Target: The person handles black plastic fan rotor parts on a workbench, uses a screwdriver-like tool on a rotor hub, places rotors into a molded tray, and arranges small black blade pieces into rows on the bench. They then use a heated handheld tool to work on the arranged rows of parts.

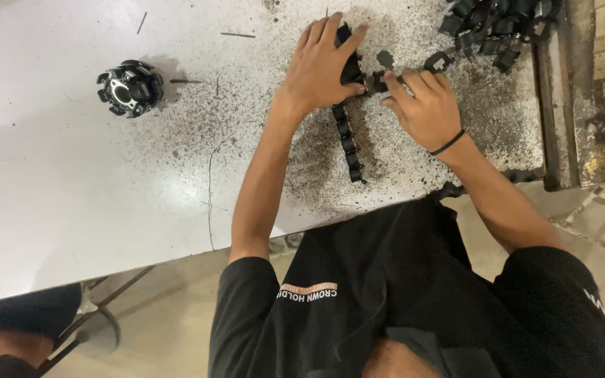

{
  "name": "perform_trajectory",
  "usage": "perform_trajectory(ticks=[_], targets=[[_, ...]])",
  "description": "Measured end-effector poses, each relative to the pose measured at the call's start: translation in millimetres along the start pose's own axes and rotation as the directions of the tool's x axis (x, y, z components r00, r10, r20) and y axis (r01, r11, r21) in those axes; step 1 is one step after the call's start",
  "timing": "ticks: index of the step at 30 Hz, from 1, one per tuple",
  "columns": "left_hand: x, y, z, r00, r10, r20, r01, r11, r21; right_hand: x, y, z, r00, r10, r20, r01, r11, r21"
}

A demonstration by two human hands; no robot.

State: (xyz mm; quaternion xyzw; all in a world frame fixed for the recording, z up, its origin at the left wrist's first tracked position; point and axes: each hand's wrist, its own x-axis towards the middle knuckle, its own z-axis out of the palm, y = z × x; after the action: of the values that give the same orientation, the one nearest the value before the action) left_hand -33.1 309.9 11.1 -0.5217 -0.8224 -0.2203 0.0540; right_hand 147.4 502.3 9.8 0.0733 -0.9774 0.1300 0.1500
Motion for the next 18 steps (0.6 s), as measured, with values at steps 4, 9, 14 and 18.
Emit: perform_trajectory(ticks=[4,9,14,18], targets=[[-22,31,-1,0.994,-0.097,-0.059,0.092,0.992,-0.081,7,1,-14,0.995,-0.086,-0.05,0.086,0.996,-0.001],[-37,58,9,0.982,-0.071,-0.175,0.067,0.997,-0.028,18,3,-13,0.987,-0.156,-0.025,0.156,0.988,-0.015],[-36,61,7,0.976,-0.066,-0.209,0.069,0.998,0.008,5,-1,-15,0.998,-0.048,0.033,0.048,0.999,-0.007],[-39,58,4,0.964,-0.12,-0.239,0.097,0.99,-0.104,-6,-25,-10,0.984,0.137,0.112,-0.164,0.943,0.29]])
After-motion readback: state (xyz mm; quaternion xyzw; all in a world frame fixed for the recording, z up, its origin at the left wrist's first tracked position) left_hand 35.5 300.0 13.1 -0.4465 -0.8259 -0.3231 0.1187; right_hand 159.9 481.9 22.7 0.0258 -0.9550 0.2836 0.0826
